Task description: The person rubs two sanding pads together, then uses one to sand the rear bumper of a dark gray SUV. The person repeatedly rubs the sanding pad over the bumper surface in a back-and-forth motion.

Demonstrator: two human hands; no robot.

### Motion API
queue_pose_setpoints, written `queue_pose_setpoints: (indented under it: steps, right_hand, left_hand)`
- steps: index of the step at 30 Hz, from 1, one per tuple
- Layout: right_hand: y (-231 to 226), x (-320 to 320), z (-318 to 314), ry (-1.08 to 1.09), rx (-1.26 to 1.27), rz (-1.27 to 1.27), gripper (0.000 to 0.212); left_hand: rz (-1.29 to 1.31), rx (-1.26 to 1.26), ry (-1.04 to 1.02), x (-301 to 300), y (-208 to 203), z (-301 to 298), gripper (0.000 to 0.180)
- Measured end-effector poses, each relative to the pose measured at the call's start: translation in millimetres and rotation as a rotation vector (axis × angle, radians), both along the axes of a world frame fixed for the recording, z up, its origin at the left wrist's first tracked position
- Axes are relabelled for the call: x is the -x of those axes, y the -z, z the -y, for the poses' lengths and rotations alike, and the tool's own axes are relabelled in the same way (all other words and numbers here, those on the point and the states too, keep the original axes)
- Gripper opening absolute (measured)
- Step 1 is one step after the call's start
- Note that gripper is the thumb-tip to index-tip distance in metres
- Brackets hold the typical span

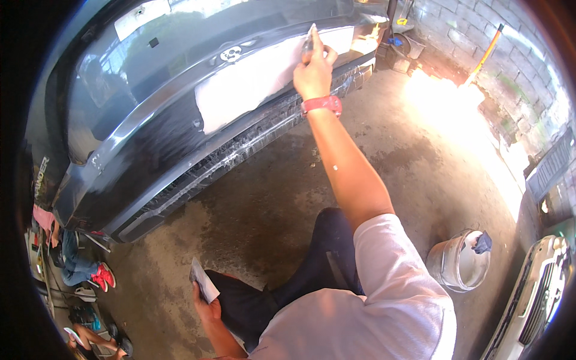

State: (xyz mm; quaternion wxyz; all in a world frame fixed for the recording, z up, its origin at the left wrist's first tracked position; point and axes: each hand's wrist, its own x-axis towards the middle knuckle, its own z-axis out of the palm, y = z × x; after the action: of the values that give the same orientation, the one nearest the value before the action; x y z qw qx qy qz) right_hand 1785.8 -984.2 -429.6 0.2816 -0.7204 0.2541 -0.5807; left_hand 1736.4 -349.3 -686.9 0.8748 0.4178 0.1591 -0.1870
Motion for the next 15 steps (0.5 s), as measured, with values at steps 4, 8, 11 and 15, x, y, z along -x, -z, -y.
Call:
queue_pose_setpoints:
  steps: [4, 8, 11, 15]
  right_hand:
    - [7.3, -7.9, -44.2, -0.020, 0.019, -0.002, 0.103]
    - [20.6, -14.2, -83.2, -0.052, 0.084, 0.028, 0.102]
    - [29.7, -19.6, -109.7, -0.007, 0.147, 0.002, 0.104]
    - [40.7, -25.1, -144.4, -0.004, 0.162, 0.002, 0.106]
  left_hand:
    - [-0.009, 0.018, 0.012, -5.6, 1.4, 6.2, 0.044]
    - [-0.022, 0.036, 0.023, -9.5, -1.3, 13.5, 0.046]
    - [-0.010, 0.064, 0.036, -9.8, -4.2, 17.9, 0.043]
    - [-0.011, 0.052, 0.049, -10.8, -2.8, 21.9, 0.043]
